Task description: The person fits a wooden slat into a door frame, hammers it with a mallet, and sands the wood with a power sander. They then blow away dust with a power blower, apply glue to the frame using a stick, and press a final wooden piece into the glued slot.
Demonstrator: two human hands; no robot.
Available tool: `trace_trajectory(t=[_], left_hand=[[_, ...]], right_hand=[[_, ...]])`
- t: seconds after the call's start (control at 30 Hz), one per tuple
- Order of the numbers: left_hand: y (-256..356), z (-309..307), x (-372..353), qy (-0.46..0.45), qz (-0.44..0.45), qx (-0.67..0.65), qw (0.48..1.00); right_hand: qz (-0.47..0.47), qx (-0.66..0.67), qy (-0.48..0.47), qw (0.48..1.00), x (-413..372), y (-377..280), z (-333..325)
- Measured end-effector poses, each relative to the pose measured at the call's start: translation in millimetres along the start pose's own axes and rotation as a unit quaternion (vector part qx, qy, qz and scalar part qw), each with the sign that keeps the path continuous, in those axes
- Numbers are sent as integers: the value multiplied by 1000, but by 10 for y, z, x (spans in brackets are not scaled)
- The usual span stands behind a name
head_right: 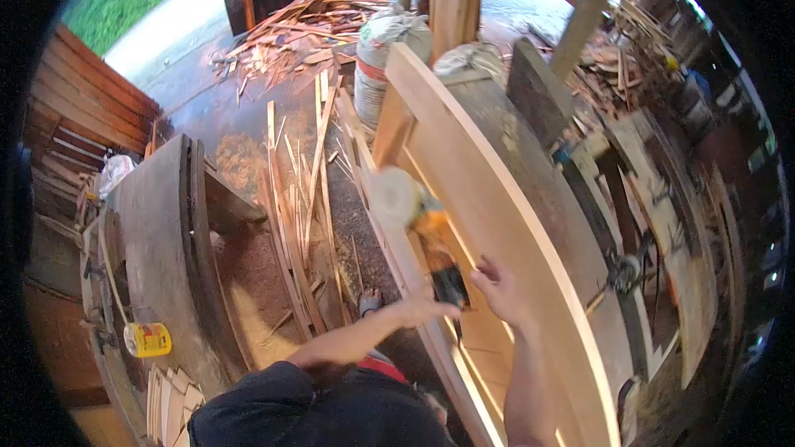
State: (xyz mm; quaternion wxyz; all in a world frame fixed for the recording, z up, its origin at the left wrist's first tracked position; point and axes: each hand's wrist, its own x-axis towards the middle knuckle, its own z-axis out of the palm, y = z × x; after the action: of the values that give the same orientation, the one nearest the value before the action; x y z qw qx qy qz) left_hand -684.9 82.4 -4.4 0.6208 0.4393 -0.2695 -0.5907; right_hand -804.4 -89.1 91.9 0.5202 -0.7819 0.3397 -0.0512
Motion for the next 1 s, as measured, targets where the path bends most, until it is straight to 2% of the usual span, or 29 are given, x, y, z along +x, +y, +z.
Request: trace_trajectory(t=[0.03, 0.07, 0.13, 0.23, 0.27, 0.37, 0.47, 0.57, 0.67, 0.87, 0.97, 1.0], left_hand=[[-25, -25, 33, -29, -47, -77, 995], [-226, -125, 169, -81, -64, -78, 992], [-39, -262, 212, -115, -66, -102, 986], [109, -424, 333, -151, -45, -175, 972], [159, -473, 389, -161, -35, -204, 965], [299, -690, 529, -134, -116, -170, 969], [280, -663, 586, 37, 22, -189, 981], [255, -627, 735, 153, 73, -107, 980], [529, -842, 910, 173, -52, -114, 977], [536, -943, 1252, 334, 1, -71, 940], [532, -1050, 1374, 294, -120, -57, 947], [545, -1064, 1396, 295, -102, -64, 948]], right_hand=[[2, 33, -24, 999, 338, -80, 191], [23, 53, -77, 995, 651, -93, 306], [78, 93, -183, 976, 1137, -93, 474], [277, 300, -165, 898, 1260, -127, 580], [265, 317, -153, 898, 1342, -142, 636], [235, 285, -160, 915, 1700, -330, 731], [188, 209, -157, 947, 2265, -285, 809], [198, 185, -143, 952, 2692, -647, 894], [169, 160, -163, 959, 3019, -841, 1011], [156, 129, -171, 964, 3334, -936, 1197], [151, 100, -181, 967, 3391, -1015, 1239], [147, 88, -186, 968, 3426, -1046, 1243]])
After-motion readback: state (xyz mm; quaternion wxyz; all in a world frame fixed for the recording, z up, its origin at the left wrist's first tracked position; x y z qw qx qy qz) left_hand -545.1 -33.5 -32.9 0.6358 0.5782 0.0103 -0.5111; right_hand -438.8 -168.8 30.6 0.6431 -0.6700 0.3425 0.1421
